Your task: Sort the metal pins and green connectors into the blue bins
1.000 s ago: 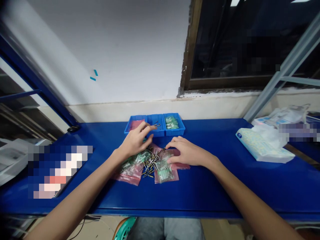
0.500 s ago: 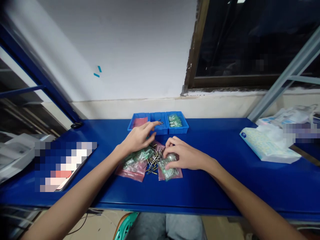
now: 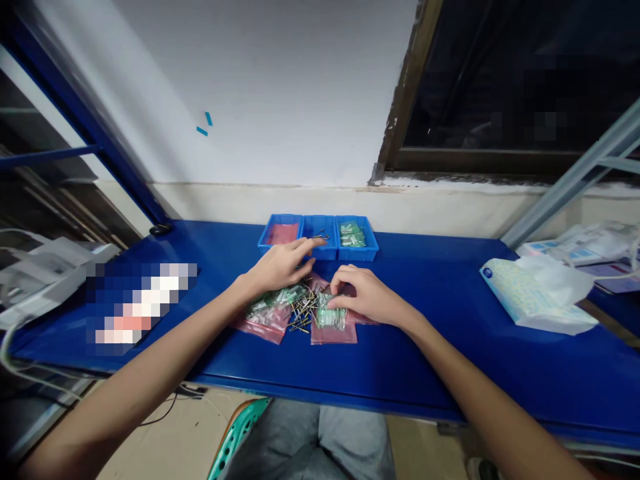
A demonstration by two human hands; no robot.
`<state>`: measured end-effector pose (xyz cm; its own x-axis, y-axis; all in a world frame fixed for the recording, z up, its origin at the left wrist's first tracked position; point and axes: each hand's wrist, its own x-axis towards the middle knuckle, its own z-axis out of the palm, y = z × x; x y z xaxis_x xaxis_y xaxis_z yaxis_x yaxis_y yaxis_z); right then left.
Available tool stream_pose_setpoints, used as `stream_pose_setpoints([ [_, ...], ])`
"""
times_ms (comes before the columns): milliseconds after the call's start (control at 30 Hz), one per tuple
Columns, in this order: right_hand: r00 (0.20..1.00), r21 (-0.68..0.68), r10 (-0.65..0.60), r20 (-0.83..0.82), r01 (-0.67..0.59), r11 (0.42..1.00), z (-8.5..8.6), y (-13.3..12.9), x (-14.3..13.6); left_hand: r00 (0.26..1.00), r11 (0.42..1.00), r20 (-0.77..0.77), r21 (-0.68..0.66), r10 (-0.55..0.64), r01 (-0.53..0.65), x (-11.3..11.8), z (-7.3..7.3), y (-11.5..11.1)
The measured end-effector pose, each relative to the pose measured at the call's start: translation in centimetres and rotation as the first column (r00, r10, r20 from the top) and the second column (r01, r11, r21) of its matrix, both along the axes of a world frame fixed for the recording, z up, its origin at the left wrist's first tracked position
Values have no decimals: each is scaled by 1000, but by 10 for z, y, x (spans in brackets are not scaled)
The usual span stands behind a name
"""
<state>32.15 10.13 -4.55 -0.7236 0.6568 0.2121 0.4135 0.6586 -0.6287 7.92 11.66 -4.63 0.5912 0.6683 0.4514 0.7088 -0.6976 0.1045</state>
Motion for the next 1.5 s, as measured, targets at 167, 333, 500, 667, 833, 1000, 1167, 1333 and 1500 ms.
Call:
stream_pose_setpoints([
  [167,986,-241,-134,-96,108,965,-3,3,3,995,998,-96,57,24,-19,0,3,-1],
  [333,921,-456,-258,-293,102,884,-8,7,2,991,996,-135,89,18,-6,1,5,-3],
  [500,793,-528,-430,-431,164,833,-8,7,0,989,988,-148,145,-22,44,4,4,-6],
  [667,735,-587,-462,-496,109,802,-8,5,-3,965,969,-259,224,-42,103,10,6,-12],
  [833,763,-567,-432,-481,105,817,-12,-1,-12,972,972,-221,203,-76,122,7,3,-9],
  [1000,836,-368,-361,-413,210,906,-5,0,-18,991,988,-102,119,-82,94,-1,3,0],
  [1167,941,-109,-216,-260,194,975,9,9,-29,979,990,166,-51,-118,128,-6,5,8],
  [1333,934,16,-231,-273,245,969,9,7,-37,921,976,389,-185,-37,117,-7,5,13],
  [1500,915,53,-252,-315,282,958,-3,3,-32,889,940,458,-312,22,138,-1,5,7],
])
